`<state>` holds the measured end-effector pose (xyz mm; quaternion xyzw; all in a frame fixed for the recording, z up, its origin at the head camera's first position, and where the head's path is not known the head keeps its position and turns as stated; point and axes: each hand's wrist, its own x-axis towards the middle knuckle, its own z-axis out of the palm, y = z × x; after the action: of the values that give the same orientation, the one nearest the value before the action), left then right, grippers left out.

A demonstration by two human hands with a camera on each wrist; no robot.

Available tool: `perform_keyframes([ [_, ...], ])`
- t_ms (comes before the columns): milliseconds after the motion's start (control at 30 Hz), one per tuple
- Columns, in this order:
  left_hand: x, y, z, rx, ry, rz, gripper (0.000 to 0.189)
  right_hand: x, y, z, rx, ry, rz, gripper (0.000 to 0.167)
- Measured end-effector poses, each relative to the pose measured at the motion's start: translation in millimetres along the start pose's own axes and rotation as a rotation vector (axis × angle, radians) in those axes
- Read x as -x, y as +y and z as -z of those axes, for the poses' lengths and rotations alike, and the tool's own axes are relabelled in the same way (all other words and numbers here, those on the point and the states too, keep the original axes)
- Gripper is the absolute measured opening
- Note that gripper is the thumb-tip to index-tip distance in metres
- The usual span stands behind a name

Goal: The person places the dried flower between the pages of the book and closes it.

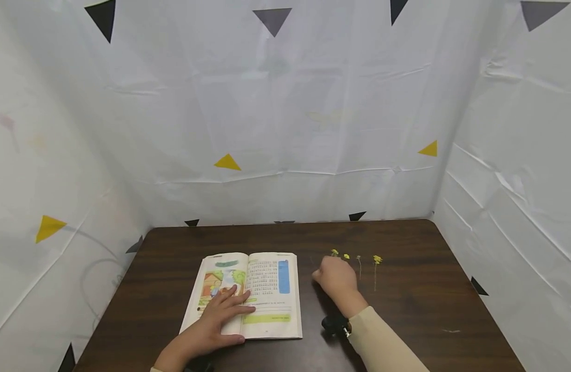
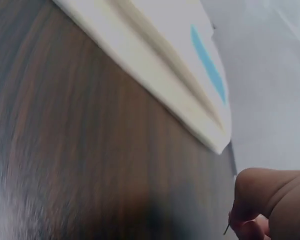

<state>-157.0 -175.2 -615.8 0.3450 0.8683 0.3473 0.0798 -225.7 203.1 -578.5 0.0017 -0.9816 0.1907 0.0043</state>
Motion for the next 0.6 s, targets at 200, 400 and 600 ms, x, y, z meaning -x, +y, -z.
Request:
perform_keyframes([
  [200,0.1,0.4,0.2,0.004,-0.003,0.016,0.067,13.3,-10.9,-2.6,-0.251,0.105,-0.025,0.025],
  [400,1.1,2.4,-1.5,0.003,0.009,0.0,0.066,40.2,-29.6,-23.9,-0.587,0.132,-0.13,0.013],
  [600,0.6,1.9,-0.4,-0.024,0.033,-0.029,0.065,57.0,-56.9,-31.5,-0.927,0.055,-0.204,0.009],
])
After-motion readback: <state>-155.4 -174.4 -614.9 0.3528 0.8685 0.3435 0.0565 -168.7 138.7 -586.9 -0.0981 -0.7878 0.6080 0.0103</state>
